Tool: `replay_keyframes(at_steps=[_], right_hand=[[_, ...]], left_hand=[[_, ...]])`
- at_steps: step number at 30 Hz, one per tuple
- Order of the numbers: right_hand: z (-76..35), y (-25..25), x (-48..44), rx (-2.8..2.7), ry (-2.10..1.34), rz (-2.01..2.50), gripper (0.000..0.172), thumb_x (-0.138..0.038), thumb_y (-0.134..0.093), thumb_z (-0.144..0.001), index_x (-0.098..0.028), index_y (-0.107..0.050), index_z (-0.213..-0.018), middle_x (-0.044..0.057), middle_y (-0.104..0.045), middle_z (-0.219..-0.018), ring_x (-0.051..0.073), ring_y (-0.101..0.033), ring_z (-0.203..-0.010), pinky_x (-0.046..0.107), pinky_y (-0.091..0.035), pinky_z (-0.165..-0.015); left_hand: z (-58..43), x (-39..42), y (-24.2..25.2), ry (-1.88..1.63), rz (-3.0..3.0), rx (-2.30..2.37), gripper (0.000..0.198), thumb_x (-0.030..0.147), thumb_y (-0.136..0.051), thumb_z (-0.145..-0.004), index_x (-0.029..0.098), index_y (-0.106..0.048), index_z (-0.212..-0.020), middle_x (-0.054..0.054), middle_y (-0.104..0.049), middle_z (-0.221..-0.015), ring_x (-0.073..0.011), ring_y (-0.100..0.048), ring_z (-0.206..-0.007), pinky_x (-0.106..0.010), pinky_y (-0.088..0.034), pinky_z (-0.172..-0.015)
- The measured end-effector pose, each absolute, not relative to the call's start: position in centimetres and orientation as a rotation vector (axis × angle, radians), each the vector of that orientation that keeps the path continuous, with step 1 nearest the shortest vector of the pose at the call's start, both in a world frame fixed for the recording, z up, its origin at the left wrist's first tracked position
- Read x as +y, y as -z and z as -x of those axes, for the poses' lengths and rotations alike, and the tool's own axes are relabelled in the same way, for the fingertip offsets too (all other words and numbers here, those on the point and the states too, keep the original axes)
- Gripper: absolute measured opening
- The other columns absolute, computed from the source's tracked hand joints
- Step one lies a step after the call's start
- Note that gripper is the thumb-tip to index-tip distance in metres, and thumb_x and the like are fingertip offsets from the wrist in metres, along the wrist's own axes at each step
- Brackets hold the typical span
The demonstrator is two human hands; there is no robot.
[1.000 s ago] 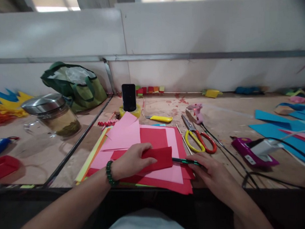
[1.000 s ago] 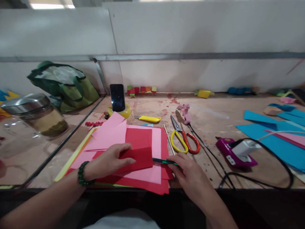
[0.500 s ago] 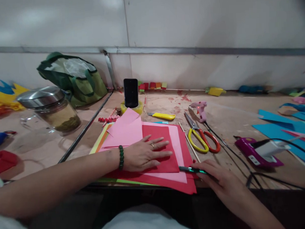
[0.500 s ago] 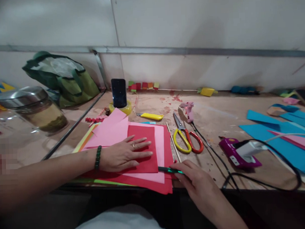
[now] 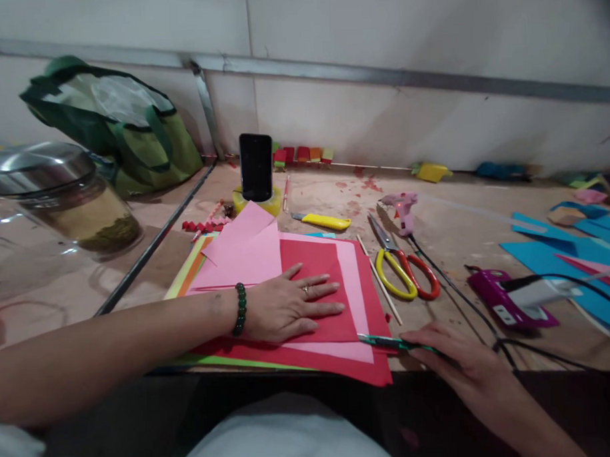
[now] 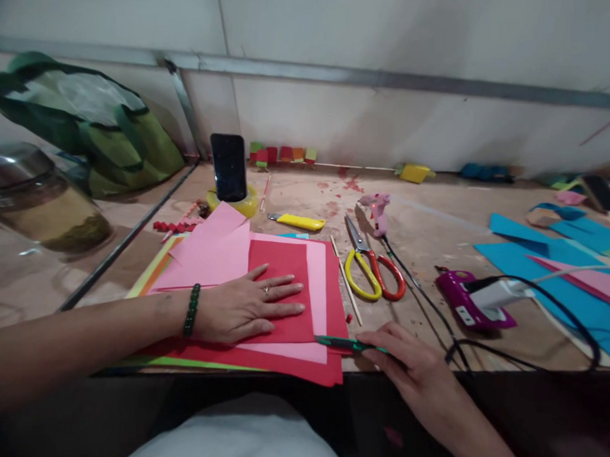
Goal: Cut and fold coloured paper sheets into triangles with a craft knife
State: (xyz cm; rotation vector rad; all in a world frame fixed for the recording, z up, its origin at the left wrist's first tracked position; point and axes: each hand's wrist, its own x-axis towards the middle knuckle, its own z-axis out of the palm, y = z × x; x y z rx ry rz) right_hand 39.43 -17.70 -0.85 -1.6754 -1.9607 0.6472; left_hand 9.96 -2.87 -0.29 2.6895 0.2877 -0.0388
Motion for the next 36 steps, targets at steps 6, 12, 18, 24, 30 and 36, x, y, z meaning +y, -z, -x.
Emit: replay_keyframes(at_steps=[6, 12, 18, 24, 30, 36], right_hand=[[-39.2, 0.9, -18.1, -1.937, -0.658, 1.703, 0.023, -0.037, -0.053, -0.089, -0.029, -0.072, -0.099, 0.003, -0.067, -0.081, 0.017, -0.066, -0.073, 0.026, -0.053, -0.065], [-39.0, 1.1, -18.2, -1.946, -0.651, 1.708, 0.025, -0.039, -0.052, -0.090, -0.027, -0.072, -0.100, 0.004, -0.069, -0.085, 0.019, -0.067, -0.078, 0.027, -0.054, -0.067], [-38.7, 1.6, -18.5, -1.943, -0.590, 1.700, 0.022, -0.038, -0.054, -0.089, -0.028, -0.072, -0.098, 0.004, -0.069, -0.087, 0.020, -0.067, -0.081, 0.027, -0.055, -0.068], [-38.6, 1.8, -18.8, -1.945, -0.571, 1.708, 0.023, -0.040, -0.054, -0.089, -0.027, -0.072, -0.094, 0.005, -0.069, -0.085, 0.020, -0.066, -0.080, 0.029, -0.055, -0.068], [-38.3, 1.8, -18.9, -1.950, -0.533, 1.692, 0.020, -0.036, -0.054, -0.089, -0.029, -0.071, -0.098, 0.003, -0.069, -0.088, 0.019, -0.066, -0.082, 0.027, -0.054, -0.069], [-37.9, 1.4, -18.9, -1.973, -0.576, 1.676, 0.019, -0.032, -0.054, -0.090, -0.028, -0.070, -0.099, 0.003, -0.067, -0.086, 0.018, -0.065, -0.081, 0.027, -0.053, -0.069]], left_hand=[[-9.9, -2.8, 0.6, -0.004, -2.690, 0.263, 0.050, 0.036, -0.033, -0.097, 0.031, -0.028, -0.146, -0.006, -0.021, -0.155, -0.0273, -0.018, -0.143, -0.060, -0.005, -0.112], [-9.9, -2.8, 0.7, -0.037, -2.692, 0.281, 0.049, 0.036, -0.035, -0.096, 0.032, -0.032, -0.145, -0.005, -0.023, -0.155, -0.0271, -0.020, -0.142, -0.058, -0.004, -0.113], [-9.9, -2.8, 0.8, -0.035, -2.714, 0.263, 0.049, 0.036, -0.034, -0.096, 0.030, -0.032, -0.145, -0.006, -0.023, -0.155, -0.0261, -0.019, -0.143, -0.059, -0.004, -0.113], [-9.9, -2.8, 0.7, -0.037, -2.703, 0.271, 0.049, 0.036, -0.036, -0.096, 0.033, -0.032, -0.145, -0.005, -0.024, -0.155, -0.0270, -0.020, -0.142, -0.059, -0.006, -0.113], [-9.9, -2.8, 0.7, -0.032, -2.722, 0.268, 0.049, 0.036, -0.034, -0.096, 0.032, -0.031, -0.145, -0.005, -0.023, -0.155, -0.0263, -0.019, -0.143, -0.059, -0.005, -0.113], [-9.9, -2.9, 0.7, -0.016, -2.713, 0.273, 0.049, 0.036, -0.033, -0.096, 0.032, -0.031, -0.145, -0.005, -0.022, -0.155, -0.0259, -0.018, -0.143, -0.059, -0.002, -0.112]])
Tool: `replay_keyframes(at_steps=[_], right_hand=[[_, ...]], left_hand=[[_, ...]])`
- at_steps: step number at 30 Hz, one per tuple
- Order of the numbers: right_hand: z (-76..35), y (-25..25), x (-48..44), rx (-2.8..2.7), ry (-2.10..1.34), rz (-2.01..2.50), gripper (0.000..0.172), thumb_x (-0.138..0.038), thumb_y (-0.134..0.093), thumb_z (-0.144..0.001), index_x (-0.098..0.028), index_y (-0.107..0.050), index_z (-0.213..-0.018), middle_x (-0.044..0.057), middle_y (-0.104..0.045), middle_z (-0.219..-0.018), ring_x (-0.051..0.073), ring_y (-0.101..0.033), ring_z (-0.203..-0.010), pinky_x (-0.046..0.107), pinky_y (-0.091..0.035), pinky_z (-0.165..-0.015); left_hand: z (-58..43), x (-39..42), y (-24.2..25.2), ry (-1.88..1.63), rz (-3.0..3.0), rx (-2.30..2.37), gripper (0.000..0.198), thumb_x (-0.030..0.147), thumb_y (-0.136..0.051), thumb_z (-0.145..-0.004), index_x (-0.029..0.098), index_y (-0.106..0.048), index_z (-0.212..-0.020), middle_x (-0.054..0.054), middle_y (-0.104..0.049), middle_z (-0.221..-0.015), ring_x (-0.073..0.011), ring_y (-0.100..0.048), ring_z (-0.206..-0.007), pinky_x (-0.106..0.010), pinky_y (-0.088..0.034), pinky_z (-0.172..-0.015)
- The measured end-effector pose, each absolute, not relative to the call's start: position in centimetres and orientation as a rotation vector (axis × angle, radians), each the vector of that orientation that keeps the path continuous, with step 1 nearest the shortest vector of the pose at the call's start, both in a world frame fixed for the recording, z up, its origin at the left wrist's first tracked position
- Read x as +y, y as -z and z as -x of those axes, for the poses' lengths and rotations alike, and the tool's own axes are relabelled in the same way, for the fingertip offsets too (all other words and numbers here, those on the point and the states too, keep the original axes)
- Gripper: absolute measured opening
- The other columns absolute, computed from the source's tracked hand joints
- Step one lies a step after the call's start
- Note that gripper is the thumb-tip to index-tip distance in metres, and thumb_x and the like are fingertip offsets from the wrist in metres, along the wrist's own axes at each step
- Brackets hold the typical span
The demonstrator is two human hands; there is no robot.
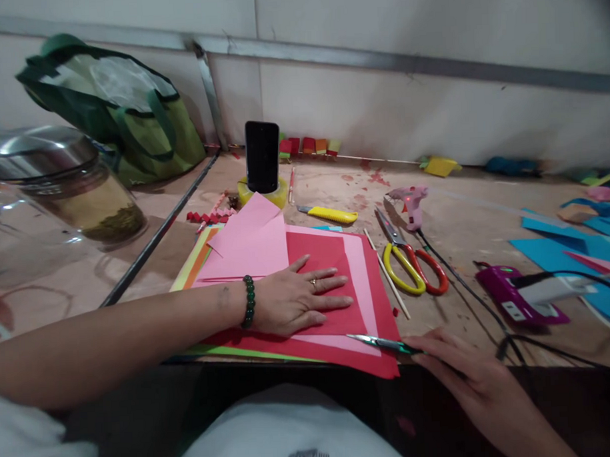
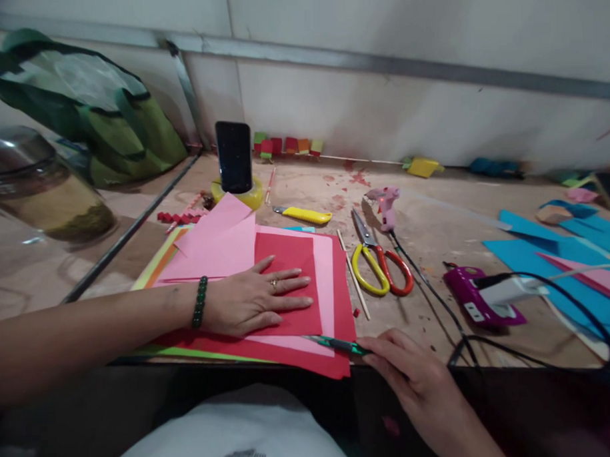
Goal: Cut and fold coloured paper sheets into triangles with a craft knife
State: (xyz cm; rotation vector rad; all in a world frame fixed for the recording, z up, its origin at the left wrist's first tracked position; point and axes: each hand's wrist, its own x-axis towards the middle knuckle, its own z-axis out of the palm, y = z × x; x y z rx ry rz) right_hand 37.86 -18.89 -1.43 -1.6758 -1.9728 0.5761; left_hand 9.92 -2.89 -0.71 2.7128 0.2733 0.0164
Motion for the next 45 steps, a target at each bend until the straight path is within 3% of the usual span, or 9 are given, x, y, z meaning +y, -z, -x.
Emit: replay_keyframes(at_steps=[14, 29, 41, 45], right_hand=[[-36.2, 2.1, -18.9, -2.022, -0.579, 1.613, 0.020, -0.026, -0.050, -0.092, -0.026, -0.065, -0.106, 0.003, -0.063, -0.088, 0.016, -0.063, -0.080, 0.024, -0.051, -0.068], [-33.2, 1.6, -18.6, -2.068, -0.398, 1.520, 0.021, -0.020, -0.049, -0.093, -0.021, -0.065, -0.106, 0.002, -0.057, -0.077, 0.012, -0.061, -0.068, 0.020, -0.050, -0.061], [-33.8, 1.2, -18.8, -2.034, -0.430, 1.578, 0.019, -0.024, -0.051, -0.091, -0.026, -0.067, -0.103, 0.002, -0.063, -0.082, 0.013, -0.064, -0.074, 0.020, -0.052, -0.063], [-34.5, 1.4, -18.7, -2.021, -0.450, 1.593, 0.018, -0.024, -0.053, -0.091, -0.026, -0.068, -0.100, 0.003, -0.064, -0.083, 0.015, -0.065, -0.077, 0.021, -0.053, -0.063]], left_hand=[[-10.0, -2.7, 0.9, 0.006, -2.783, 0.233, 0.050, 0.036, -0.029, -0.098, 0.026, -0.030, -0.146, -0.008, -0.021, -0.155, -0.0271, -0.018, -0.143, -0.063, -0.006, -0.110], [-10.0, -2.7, 0.9, 0.012, -2.786, 0.229, 0.050, 0.037, -0.027, -0.098, 0.026, -0.028, -0.146, -0.009, -0.020, -0.156, -0.0271, -0.018, -0.143, -0.065, -0.008, -0.109], [-11.1, -3.2, 1.1, 0.006, -2.821, 0.294, 0.052, 0.040, -0.026, -0.098, 0.023, -0.029, -0.147, -0.011, -0.020, -0.155, -0.0291, -0.017, -0.143, -0.065, -0.006, -0.109], [-11.5, -3.0, 0.2, 0.041, -2.777, 0.298, 0.053, 0.042, -0.025, -0.098, 0.024, -0.026, -0.148, -0.012, -0.015, -0.156, -0.0299, -0.014, -0.143, -0.065, -0.011, -0.109]])
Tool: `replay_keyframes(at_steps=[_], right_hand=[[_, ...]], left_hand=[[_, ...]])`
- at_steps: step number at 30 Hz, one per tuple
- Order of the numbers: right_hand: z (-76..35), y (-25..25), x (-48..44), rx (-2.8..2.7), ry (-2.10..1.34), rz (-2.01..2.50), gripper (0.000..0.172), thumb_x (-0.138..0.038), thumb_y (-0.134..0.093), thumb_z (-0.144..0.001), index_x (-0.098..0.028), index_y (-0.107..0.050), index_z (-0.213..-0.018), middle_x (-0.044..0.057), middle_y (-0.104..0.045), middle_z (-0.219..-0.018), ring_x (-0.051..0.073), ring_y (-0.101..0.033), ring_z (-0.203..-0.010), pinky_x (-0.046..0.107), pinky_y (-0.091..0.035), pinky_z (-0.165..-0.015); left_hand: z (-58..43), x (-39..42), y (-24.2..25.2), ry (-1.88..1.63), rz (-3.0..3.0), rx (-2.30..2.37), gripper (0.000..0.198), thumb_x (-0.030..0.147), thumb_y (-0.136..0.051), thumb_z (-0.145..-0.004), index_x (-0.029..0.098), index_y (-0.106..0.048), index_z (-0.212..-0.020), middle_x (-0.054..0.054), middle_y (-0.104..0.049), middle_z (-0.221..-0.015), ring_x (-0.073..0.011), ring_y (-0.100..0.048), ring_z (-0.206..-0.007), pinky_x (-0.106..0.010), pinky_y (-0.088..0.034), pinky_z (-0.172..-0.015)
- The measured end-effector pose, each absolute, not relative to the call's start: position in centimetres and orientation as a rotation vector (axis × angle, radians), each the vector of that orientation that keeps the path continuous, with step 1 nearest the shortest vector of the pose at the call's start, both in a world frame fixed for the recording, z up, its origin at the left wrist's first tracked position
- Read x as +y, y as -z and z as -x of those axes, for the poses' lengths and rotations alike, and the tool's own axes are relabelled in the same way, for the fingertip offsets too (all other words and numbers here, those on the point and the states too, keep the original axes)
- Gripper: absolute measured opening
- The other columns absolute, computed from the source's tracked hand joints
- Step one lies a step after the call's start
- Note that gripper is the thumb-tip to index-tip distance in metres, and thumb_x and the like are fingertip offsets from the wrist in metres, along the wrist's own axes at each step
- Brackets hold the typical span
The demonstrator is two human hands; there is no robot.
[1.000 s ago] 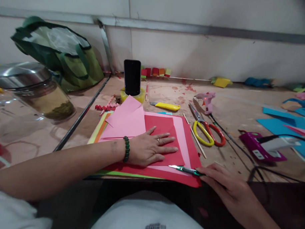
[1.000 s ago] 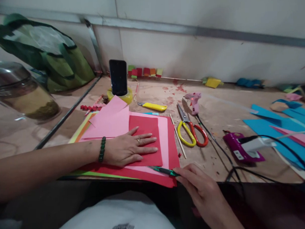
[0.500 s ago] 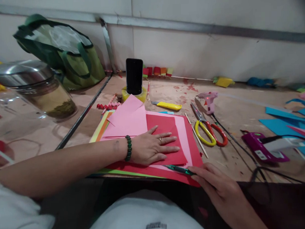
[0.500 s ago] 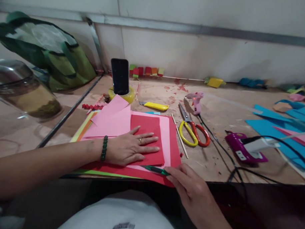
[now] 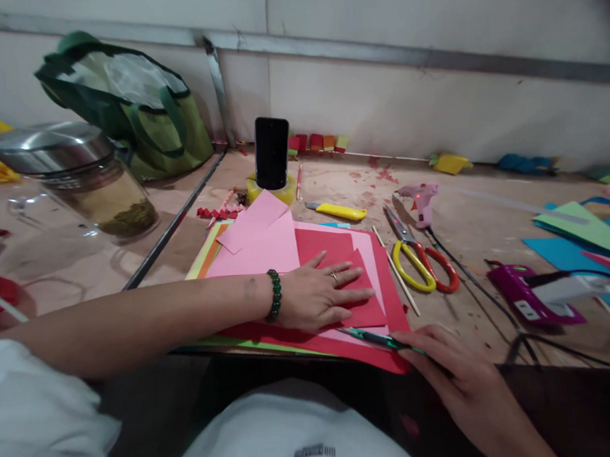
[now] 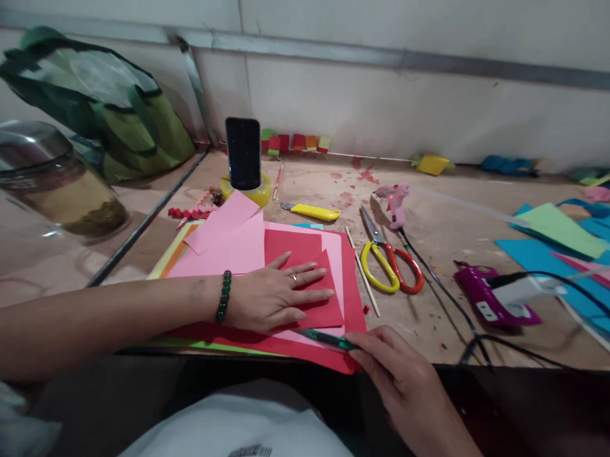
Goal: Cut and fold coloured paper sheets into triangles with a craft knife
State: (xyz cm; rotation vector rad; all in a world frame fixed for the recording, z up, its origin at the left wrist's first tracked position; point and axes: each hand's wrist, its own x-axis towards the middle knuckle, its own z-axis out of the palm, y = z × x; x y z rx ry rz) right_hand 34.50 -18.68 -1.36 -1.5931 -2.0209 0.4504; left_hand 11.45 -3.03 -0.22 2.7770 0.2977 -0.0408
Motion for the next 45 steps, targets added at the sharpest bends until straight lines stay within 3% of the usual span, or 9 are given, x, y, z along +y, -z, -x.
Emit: replay_keyframes(at_steps=[9, 45], right_hand=[[-34.4, 2.0, -18.7, -2.005, -0.515, 1.613, 0.020, -0.025, -0.052, -0.091, -0.027, -0.066, -0.105, 0.003, -0.063, -0.086, 0.015, -0.065, -0.078, 0.021, -0.053, -0.066], [-30.7, 1.4, -18.2, -2.057, -0.436, 1.483, 0.021, -0.024, -0.048, -0.093, -0.024, -0.068, -0.102, 0.002, -0.063, -0.078, 0.013, -0.064, -0.069, 0.019, -0.053, -0.060]], left_hand=[[-9.7, -1.4, 0.5, 0.088, -2.801, 0.209, 0.050, 0.036, -0.026, -0.098, 0.025, -0.027, -0.147, -0.009, -0.018, -0.156, -0.0257, -0.014, -0.144, -0.064, -0.009, -0.110], [-9.8, -1.6, 0.8, 0.015, -2.785, 0.218, 0.050, 0.036, -0.030, -0.097, 0.026, -0.029, -0.146, -0.009, -0.022, -0.155, -0.0262, -0.019, -0.143, -0.065, -0.009, -0.110]])
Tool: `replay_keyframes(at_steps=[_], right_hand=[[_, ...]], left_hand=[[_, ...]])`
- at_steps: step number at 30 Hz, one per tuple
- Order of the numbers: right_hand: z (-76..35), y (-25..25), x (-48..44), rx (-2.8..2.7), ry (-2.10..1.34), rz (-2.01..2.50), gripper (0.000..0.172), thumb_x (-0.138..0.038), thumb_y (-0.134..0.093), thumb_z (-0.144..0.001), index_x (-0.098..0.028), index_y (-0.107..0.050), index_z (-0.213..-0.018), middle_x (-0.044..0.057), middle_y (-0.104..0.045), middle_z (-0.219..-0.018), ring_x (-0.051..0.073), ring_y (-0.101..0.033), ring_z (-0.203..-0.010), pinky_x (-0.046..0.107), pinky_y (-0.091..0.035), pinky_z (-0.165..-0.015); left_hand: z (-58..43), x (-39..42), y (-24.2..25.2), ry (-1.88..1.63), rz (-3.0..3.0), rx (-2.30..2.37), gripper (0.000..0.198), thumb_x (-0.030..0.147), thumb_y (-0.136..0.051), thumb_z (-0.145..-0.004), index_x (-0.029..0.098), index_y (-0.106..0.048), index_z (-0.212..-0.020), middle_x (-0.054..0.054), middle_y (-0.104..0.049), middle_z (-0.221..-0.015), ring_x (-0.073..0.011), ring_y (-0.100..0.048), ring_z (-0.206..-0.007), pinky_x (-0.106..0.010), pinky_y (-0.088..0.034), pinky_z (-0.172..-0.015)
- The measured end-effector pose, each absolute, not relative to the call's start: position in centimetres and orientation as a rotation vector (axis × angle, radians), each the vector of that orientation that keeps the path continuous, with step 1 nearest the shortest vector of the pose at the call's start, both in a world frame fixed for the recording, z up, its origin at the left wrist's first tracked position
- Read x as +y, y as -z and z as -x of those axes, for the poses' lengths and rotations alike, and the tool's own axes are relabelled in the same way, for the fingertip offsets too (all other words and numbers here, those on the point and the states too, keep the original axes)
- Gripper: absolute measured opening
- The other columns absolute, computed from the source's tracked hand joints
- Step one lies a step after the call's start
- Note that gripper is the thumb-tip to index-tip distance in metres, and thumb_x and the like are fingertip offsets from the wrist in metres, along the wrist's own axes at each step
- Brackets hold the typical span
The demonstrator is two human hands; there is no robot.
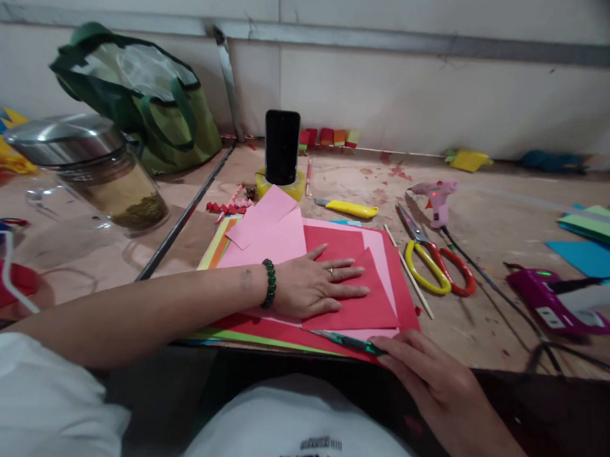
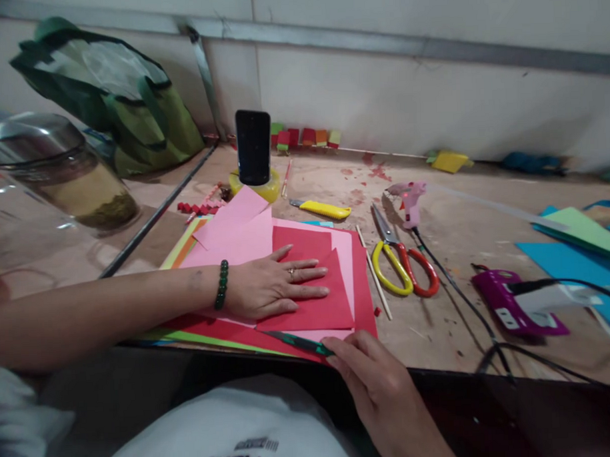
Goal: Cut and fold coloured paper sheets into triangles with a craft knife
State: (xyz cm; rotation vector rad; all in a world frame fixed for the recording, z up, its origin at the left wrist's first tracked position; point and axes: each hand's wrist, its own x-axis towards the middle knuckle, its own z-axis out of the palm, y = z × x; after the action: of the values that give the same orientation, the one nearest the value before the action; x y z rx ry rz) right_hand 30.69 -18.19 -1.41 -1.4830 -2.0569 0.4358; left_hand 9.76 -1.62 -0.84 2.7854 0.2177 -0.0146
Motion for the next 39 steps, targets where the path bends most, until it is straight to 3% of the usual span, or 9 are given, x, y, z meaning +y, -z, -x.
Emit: replay_keyframes(at_steps=[8, 12, 16, 19, 21, 23, 28, 33, 39], right_hand=[[-30.1, 1.5, -18.5, -2.093, -0.500, 1.443, 0.022, -0.020, -0.049, -0.092, -0.022, -0.066, -0.106, 0.002, -0.061, -0.078, 0.012, -0.063, -0.068, 0.018, -0.052, -0.060], [-31.2, 0.3, -19.5, -2.074, -0.480, 1.429, 0.020, -0.023, -0.053, -0.091, -0.028, -0.064, -0.107, 0.001, -0.064, -0.085, 0.013, -0.065, -0.076, 0.019, -0.052, -0.066], [-35.0, -0.4, -18.7, -1.783, 0.020, 1.697, 0.023, -0.033, -0.052, -0.090, -0.028, -0.062, -0.111, 0.005, -0.065, -0.107, 0.021, -0.063, -0.096, 0.026, -0.052, -0.072], [-37.7, 0.5, -16.7, -1.699, 0.396, 1.866, 0.032, -0.039, -0.046, -0.091, -0.021, -0.063, -0.112, 0.011, -0.066, -0.103, 0.027, -0.063, -0.094, 0.036, -0.051, -0.075], [-38.7, 1.7, -15.3, -1.710, 0.507, 1.911, 0.034, -0.036, -0.041, -0.092, -0.018, -0.065, -0.108, 0.012, -0.067, -0.096, 0.027, -0.064, -0.084, 0.038, -0.051, -0.069], [-39.1, 3.0, -14.3, -1.743, 0.546, 1.935, 0.032, -0.032, -0.039, -0.092, -0.019, -0.066, -0.105, 0.011, -0.067, -0.090, 0.025, -0.064, -0.076, 0.036, -0.050, -0.062], [-39.3, 5.2, -13.6, -1.788, 0.591, 1.905, 0.028, -0.033, -0.041, -0.091, -0.022, -0.065, -0.099, 0.008, -0.067, -0.086, 0.023, -0.065, -0.071, 0.031, -0.048, -0.052], [-39.4, 5.5, -13.8, -1.790, 0.546, 1.905, 0.028, -0.035, -0.043, -0.090, -0.020, -0.066, -0.099, 0.010, -0.067, -0.091, 0.025, -0.064, -0.075, 0.034, -0.049, -0.055], [-38.5, 5.1, -13.9, -1.746, 0.508, 1.984, 0.029, -0.038, -0.044, -0.090, -0.020, -0.065, -0.099, 0.009, -0.066, -0.091, 0.025, -0.064, -0.078, 0.036, -0.051, -0.062]], left_hand=[[-9.8, -1.7, 0.8, 0.022, -2.777, 0.235, 0.050, 0.036, -0.029, -0.097, 0.026, -0.029, -0.146, -0.008, -0.021, -0.155, -0.0260, -0.019, -0.143, -0.063, -0.009, -0.110], [-9.6, -1.6, 0.9, -0.007, -2.801, 0.211, 0.050, 0.040, -0.028, -0.098, 0.027, -0.030, -0.146, -0.009, -0.022, -0.155, -0.0270, -0.019, -0.143, -0.061, -0.010, -0.110], [-9.6, -1.7, 0.4, -0.114, -2.897, 0.215, 0.067, 0.061, -0.039, -0.089, 0.023, -0.035, -0.144, -0.015, -0.033, -0.150, -0.0337, -0.029, -0.137, -0.056, -0.017, -0.109], [-10.1, -2.6, -0.6, -0.170, -2.934, 0.405, 0.077, 0.072, -0.045, -0.079, 0.015, -0.050, -0.131, -0.020, -0.055, -0.126, -0.0355, -0.050, -0.112, -0.049, -0.033, -0.097], [-10.6, -3.3, -1.1, -0.138, -2.901, 0.588, 0.075, 0.075, -0.048, -0.075, 0.012, -0.058, -0.113, -0.018, -0.060, -0.107, -0.0324, -0.055, -0.096, -0.044, -0.041, -0.086], [-11.1, -3.8, -1.3, -0.082, -2.821, 0.718, 0.071, 0.075, -0.055, -0.071, 0.012, -0.058, -0.104, -0.016, -0.060, -0.100, -0.0297, -0.056, -0.089, -0.039, -0.044, -0.078], [-11.8, -3.9, -1.0, 0.005, -2.581, 0.919, 0.074, 0.072, -0.070, -0.058, 0.016, -0.054, -0.104, -0.010, -0.062, -0.094, -0.0269, -0.060, -0.080, -0.034, -0.047, -0.066], [-12.0, -4.1, -1.4, -0.029, -2.586, 0.882, 0.056, 0.063, -0.078, -0.055, 0.018, -0.059, -0.083, -0.009, -0.058, -0.094, -0.0266, -0.057, -0.089, -0.032, -0.047, -0.071], [-12.2, -4.3, -2.1, 0.018, -2.542, 0.974, 0.073, 0.054, -0.081, -0.056, 0.011, -0.054, -0.109, -0.016, -0.057, -0.105, -0.0289, -0.058, -0.091, -0.035, -0.049, -0.073]])
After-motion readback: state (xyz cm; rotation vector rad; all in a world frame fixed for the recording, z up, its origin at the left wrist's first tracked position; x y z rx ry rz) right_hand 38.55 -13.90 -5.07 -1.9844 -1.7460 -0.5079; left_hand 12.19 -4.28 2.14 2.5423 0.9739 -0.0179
